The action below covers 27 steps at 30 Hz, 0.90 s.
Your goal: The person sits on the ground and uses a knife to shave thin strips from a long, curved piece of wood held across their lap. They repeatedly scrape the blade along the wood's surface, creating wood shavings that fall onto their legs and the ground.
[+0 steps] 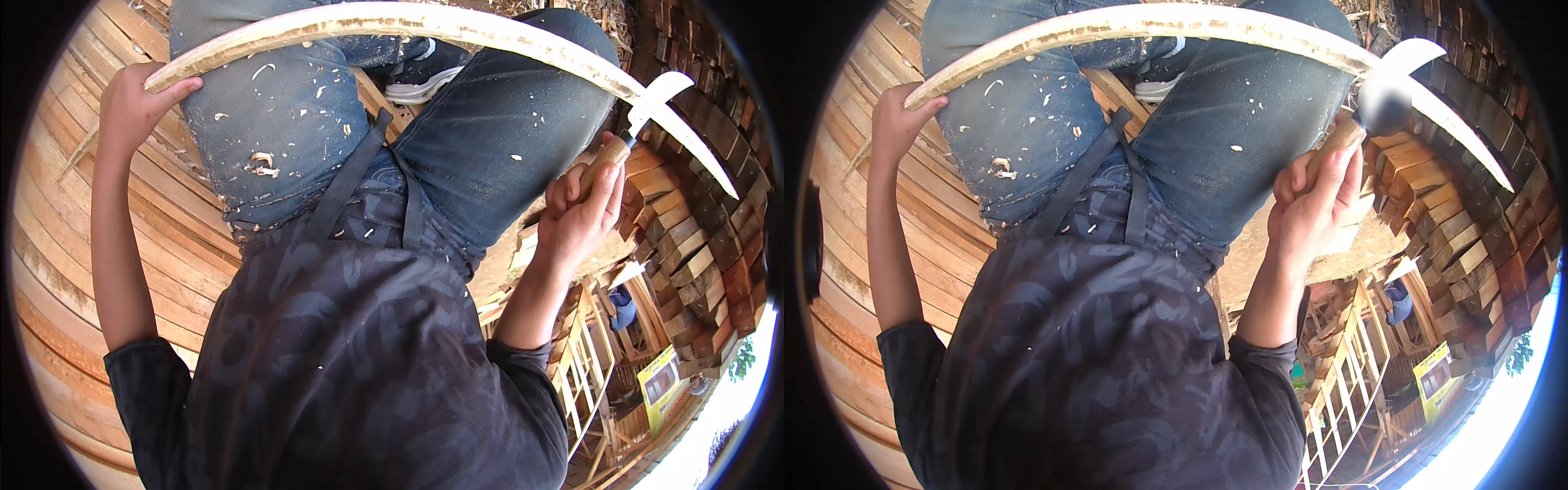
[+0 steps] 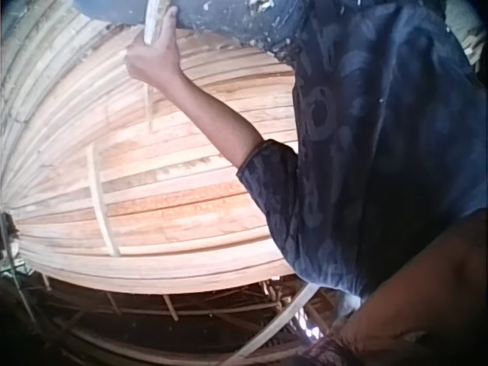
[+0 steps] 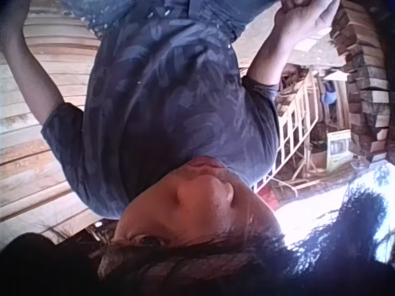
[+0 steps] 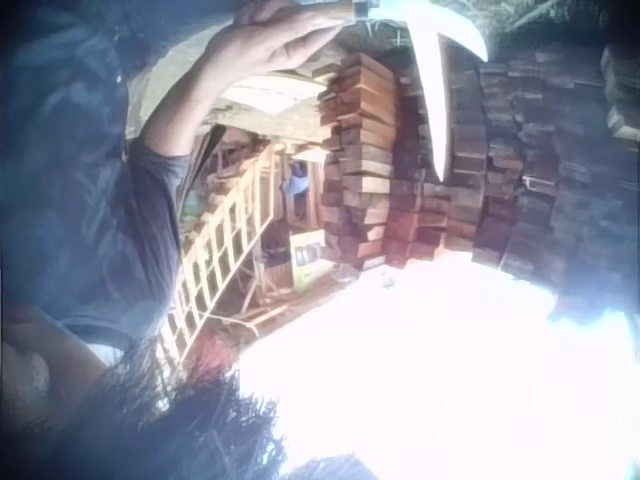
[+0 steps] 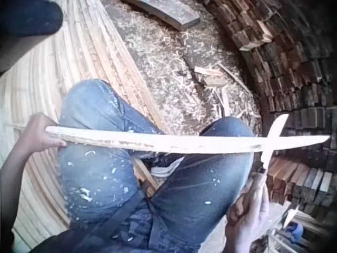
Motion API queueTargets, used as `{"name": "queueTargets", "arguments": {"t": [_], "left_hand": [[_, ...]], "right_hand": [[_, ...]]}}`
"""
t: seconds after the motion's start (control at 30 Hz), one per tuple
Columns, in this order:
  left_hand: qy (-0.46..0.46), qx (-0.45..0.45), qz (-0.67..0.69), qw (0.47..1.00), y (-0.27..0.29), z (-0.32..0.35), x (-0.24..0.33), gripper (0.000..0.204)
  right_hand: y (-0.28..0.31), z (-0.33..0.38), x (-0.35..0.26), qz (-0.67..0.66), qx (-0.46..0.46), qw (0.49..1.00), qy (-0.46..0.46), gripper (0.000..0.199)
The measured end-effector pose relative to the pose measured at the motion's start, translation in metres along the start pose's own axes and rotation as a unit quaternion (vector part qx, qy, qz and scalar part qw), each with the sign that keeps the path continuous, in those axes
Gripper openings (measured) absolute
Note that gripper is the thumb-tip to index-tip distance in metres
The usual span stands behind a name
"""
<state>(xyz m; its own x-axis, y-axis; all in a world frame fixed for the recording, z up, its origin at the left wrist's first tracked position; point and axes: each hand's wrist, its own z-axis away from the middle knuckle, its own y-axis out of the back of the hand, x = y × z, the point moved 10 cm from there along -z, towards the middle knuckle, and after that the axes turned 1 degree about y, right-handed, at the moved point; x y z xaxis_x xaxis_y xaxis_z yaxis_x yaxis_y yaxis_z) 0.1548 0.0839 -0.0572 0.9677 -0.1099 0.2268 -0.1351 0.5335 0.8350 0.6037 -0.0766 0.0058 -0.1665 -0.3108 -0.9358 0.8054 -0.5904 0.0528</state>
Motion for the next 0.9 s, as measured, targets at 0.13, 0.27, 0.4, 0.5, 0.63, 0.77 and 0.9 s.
{"name": "queueTargets", "arguments": {"t": [0.13, 0.27, 0.4, 0.5, 0.63, 0.77, 0.9], "left_hand": [[-0.006, 0.002, -0.001, 1.000, 0.003, 0.001, 0.002, 0.048], [-0.013, -0.002, 0.004, 1.000, 0.000, -0.002, 0.002, 0.045], [-0.006, 0.015, 0.013, 1.000, 0.004, 0.005, 0.004, 0.056], [-0.008, -0.001, -0.002, 1.000, 0.001, 0.000, 0.000, 0.055], [0.009, -0.012, -0.002, 1.000, 0.001, 0.001, 0.003, 0.054], [0.006, -0.016, -0.009, 1.000, -0.001, 0.002, 0.002, 0.053], [0.004, -0.003, -0.003, 1.000, 0.001, 0.000, 0.003, 0.052]], "right_hand": [[-0.033, 0.039, 0.029, 0.135, -0.124, 0.976, -0.120, 0.041], [-0.018, 0.023, 0.021, 0.021, -0.028, 0.998, -0.050, 0.040], [-0.020, 0.024, 0.021, 0.100, -0.079, 0.990, -0.066, 0.042], [-0.014, 0.019, 0.012, -0.013, -0.038, 0.999, -0.027, 0.038], [-0.020, 0.027, 0.017, 0.155, -0.103, 0.982, -0.044, 0.038], [-0.019, 0.018, 0.016, 0.076, -0.097, 0.991, -0.050, 0.036], [-0.026, 0.028, 0.021, 0.072, -0.075, 0.992, -0.073, 0.033]]}}
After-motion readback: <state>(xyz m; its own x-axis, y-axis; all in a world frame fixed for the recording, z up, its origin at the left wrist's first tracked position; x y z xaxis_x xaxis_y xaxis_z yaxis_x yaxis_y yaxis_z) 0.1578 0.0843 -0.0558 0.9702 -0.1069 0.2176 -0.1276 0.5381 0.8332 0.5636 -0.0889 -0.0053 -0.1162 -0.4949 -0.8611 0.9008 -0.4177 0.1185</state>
